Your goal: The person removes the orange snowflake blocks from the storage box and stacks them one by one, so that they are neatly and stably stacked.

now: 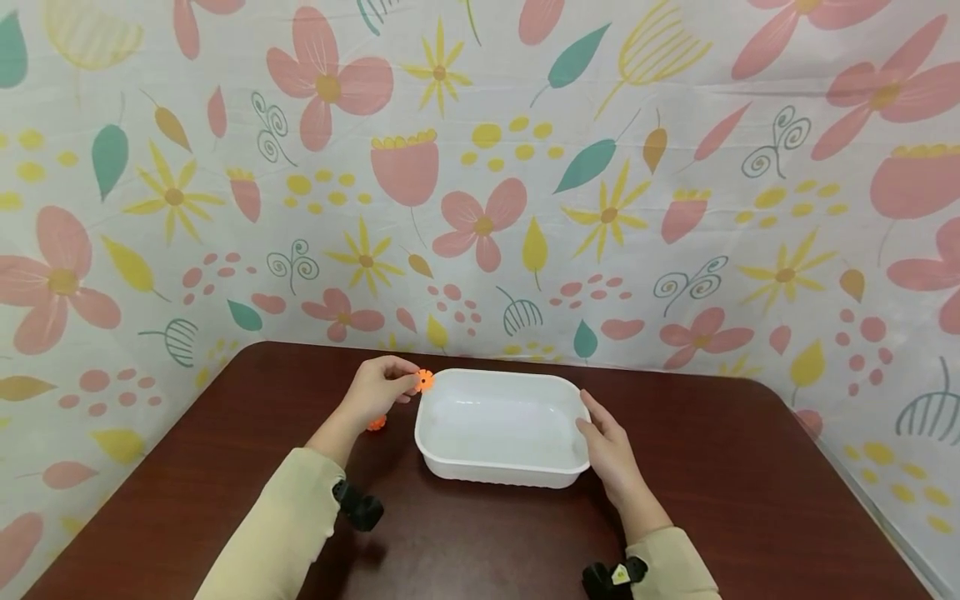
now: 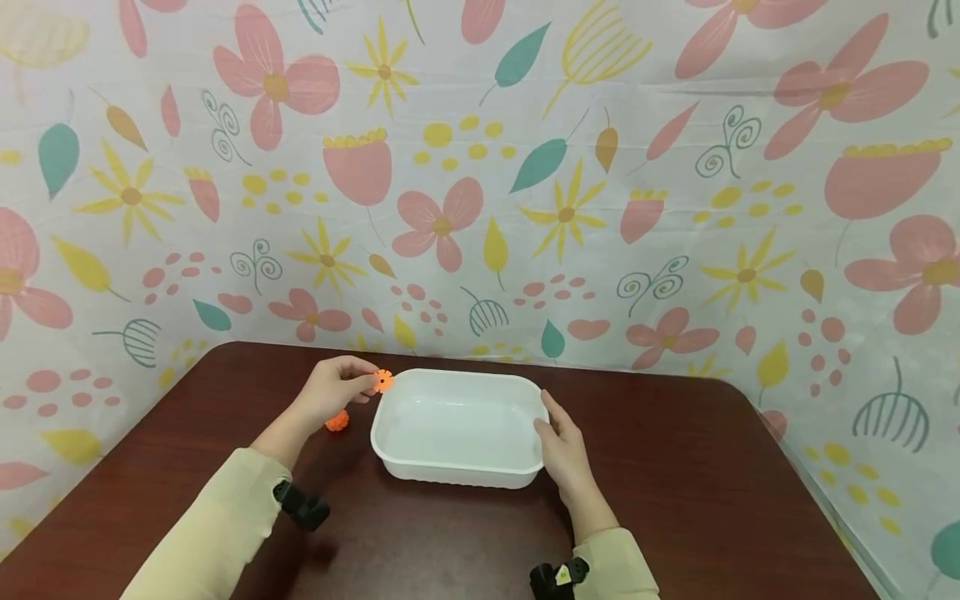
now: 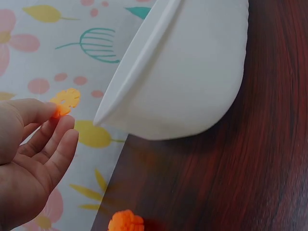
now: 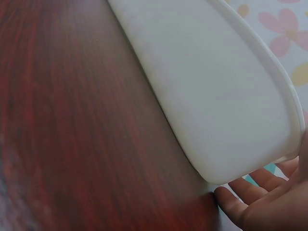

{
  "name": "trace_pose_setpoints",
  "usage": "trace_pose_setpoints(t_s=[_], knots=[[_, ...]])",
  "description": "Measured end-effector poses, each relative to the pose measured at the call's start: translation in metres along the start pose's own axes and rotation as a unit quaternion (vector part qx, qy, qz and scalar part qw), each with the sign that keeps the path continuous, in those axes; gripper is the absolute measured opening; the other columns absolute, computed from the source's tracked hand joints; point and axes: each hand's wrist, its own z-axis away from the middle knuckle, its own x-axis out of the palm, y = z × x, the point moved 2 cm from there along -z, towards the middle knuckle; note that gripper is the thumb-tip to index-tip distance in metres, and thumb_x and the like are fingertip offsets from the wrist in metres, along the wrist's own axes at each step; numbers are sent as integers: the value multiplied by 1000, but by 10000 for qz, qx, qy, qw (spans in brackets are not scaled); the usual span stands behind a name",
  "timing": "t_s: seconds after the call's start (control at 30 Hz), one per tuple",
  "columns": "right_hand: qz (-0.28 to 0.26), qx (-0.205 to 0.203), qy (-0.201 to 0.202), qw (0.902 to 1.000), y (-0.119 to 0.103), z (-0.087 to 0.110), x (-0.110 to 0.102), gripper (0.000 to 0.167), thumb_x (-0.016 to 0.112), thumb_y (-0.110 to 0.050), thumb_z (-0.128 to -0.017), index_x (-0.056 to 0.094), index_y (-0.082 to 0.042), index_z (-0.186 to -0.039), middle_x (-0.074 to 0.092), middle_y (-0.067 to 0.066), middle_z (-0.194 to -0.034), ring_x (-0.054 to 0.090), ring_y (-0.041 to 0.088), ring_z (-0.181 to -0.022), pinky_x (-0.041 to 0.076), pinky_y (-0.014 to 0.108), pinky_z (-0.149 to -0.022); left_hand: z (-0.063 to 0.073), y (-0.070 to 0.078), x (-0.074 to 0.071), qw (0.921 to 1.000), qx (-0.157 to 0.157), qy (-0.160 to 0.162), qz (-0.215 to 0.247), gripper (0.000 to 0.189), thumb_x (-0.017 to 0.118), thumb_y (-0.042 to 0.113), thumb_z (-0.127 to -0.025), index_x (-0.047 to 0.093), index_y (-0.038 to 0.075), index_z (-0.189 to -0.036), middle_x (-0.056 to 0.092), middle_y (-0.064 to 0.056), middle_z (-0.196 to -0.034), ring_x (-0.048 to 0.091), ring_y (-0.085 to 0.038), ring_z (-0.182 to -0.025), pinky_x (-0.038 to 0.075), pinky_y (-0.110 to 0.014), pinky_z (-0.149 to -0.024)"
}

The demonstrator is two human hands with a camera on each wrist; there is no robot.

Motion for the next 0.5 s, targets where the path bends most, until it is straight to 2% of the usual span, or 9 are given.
trace_pose_setpoints(t_s=[0.13,0.37,0.5], knots=[[15,39,-21,10000,0,2,-1,51,38,-17,-101,26,-17,-150,21,6,-157,18,26,-145,24,45,-115,2,-7,-6,10000,-39,60,-21,20,63,14,-90,66,4,-107,67,-13,-96,66,-34,-88,56,-42,-79],[5,26,-32,10000,-1,2,-1,51,38,-17,-101,26,-17,-151,21,6,-157,17,25,-145,23,46,-115,5,-18,-19,9993,-236,286,-67,19,63,13,-90,66,4,-107,67,-13,-94,65,-24,-78,57,-39,-75],[5,23,-35,10000,-2,0,0,51,38,-17,-101,25,-17,-151,21,5,-158,17,25,-145,23,46,-115,6,-24,-27,9989,-313,346,-63,20,62,12,-91,66,3,-109,66,-13,-96,65,-25,-80,57,-36,-73]])
